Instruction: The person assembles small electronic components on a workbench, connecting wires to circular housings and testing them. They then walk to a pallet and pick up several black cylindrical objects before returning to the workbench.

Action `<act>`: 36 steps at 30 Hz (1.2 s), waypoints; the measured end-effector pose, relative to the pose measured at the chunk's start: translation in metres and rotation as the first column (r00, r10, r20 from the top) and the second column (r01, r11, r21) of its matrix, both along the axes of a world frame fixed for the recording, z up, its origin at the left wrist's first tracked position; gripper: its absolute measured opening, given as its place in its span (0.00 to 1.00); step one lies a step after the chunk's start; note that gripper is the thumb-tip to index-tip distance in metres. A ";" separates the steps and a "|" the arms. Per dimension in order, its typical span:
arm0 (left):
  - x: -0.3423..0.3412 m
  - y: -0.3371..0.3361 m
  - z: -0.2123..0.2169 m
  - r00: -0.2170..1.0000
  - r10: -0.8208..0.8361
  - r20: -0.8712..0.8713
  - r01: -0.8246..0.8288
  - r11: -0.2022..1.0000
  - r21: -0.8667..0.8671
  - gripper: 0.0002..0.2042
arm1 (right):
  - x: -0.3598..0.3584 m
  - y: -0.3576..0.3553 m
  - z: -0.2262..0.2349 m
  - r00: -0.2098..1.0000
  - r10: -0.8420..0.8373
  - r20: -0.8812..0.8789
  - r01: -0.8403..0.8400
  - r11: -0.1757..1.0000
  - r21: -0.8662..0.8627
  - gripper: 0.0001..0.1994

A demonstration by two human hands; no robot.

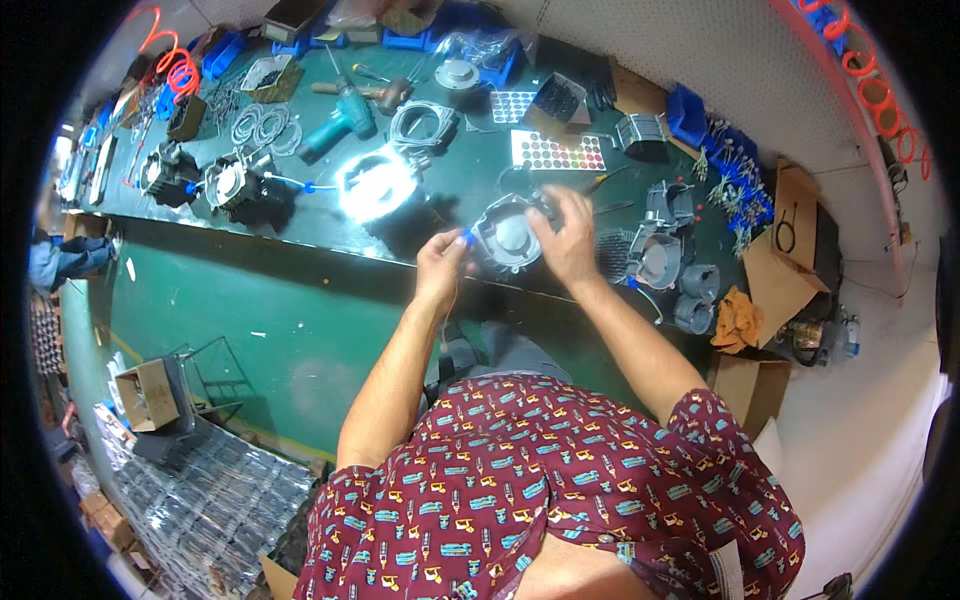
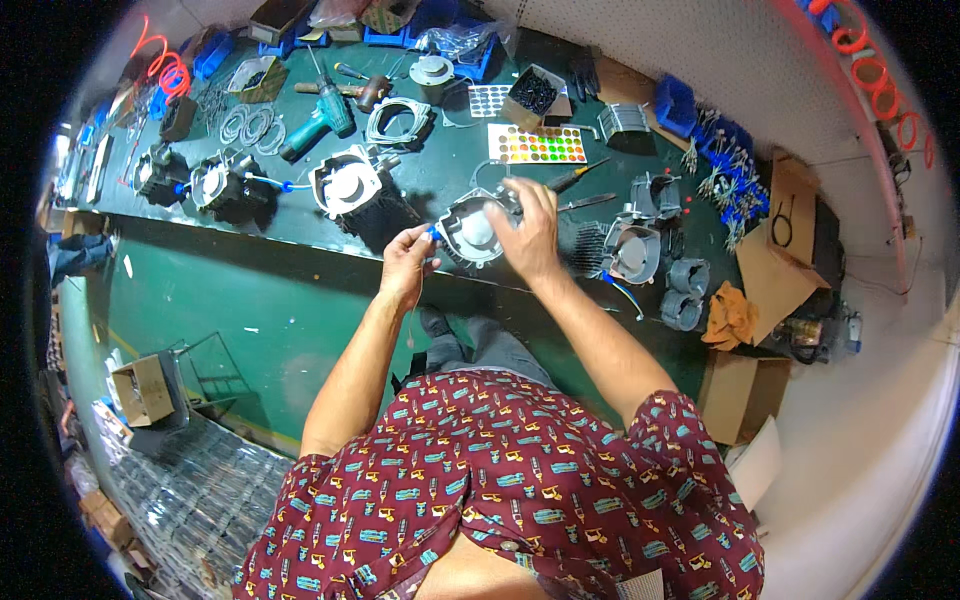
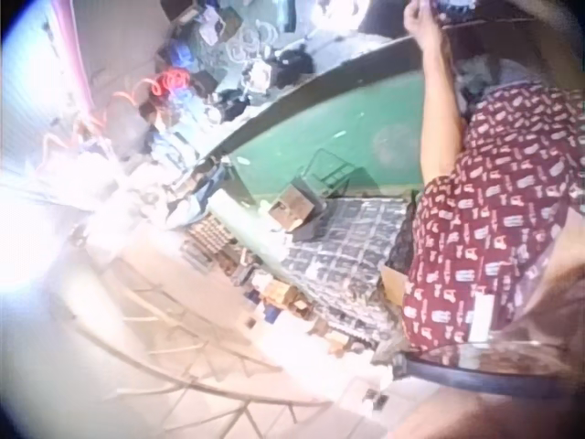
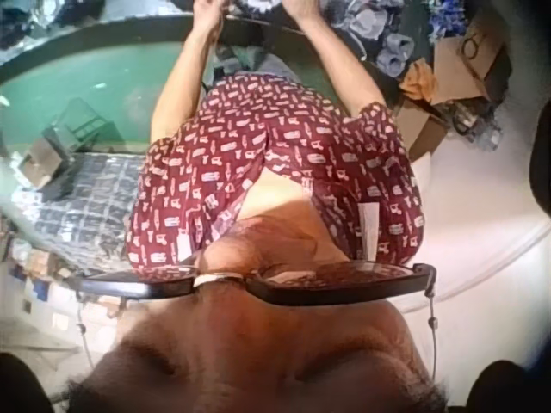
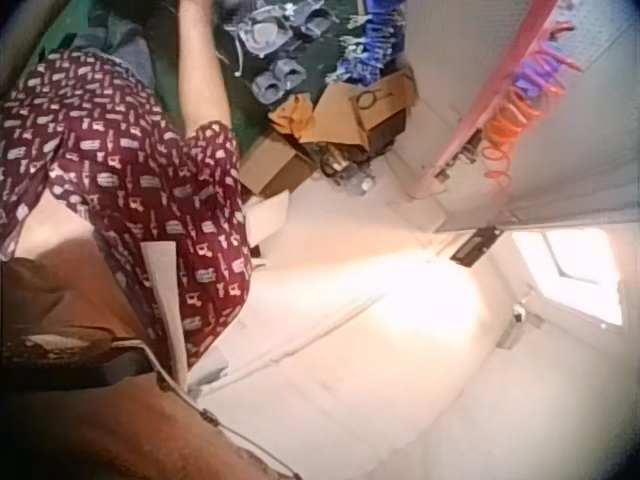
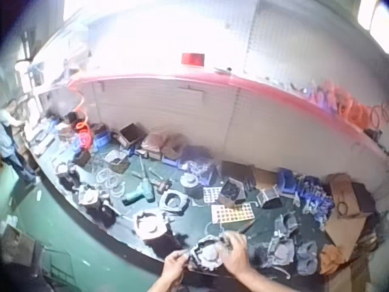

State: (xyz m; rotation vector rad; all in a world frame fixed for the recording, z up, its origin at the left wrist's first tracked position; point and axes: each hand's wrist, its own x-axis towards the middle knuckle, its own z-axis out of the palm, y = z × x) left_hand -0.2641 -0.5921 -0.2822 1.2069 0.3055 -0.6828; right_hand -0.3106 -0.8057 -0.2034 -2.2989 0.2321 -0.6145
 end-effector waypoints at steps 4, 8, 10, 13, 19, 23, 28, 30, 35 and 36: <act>0.007 0.013 0.014 0.998 -0.057 0.002 0.055 0.985 0.164 0.09 | 0.036 -0.013 -0.065 0.993 0.042 -0.110 -0.003 0.942 0.334 0.28; 0.004 0.023 0.018 0.999 -0.004 0.035 -0.003 0.982 0.190 0.09 | 0.044 0.005 -0.068 0.994 0.054 -0.098 -0.001 0.880 0.474 0.20; -0.006 0.027 0.025 0.999 -0.016 0.034 0.010 0.988 0.156 0.09 | 0.037 0.010 -0.069 1.000 0.016 -0.020 -0.007 0.912 0.411 0.19; -0.007 0.027 0.028 0.996 -0.026 0.084 0.014 0.990 0.139 0.08 | 0.035 0.009 -0.060 0.998 0.036 -0.050 -0.008 0.875 0.484 0.18; 0.004 0.021 0.060 0.969 -0.021 -0.246 0.049 0.993 0.108 0.04 | 0.027 0.000 -0.047 0.994 0.106 -0.030 -0.080 0.887 0.455 0.16; 0.000 0.016 0.074 0.990 -0.072 -0.122 0.106 0.946 0.305 0.07 | 0.031 -0.002 -0.039 0.991 0.128 -0.046 -0.092 0.882 0.462 0.16; -0.017 0.023 0.070 0.910 -0.305 0.281 0.134 0.857 0.498 0.15 | 0.031 0.001 -0.037 0.992 0.117 -0.036 -0.084 0.865 0.495 0.16; -0.019 0.026 0.065 0.793 -0.478 0.377 0.101 0.714 0.693 0.15 | 0.032 0.000 -0.038 0.995 0.102 -0.021 -0.079 0.874 0.479 0.16; -0.020 0.033 0.060 0.558 -0.680 0.476 -0.004 0.571 0.821 0.18 | 0.029 -0.003 -0.033 0.989 0.139 -0.046 -0.096 0.856 0.508 0.16; -0.020 0.035 0.058 0.535 -0.685 0.495 -0.023 0.574 0.819 0.18 | 0.029 -0.003 -0.033 0.989 0.140 -0.044 -0.099 0.857 0.506 0.16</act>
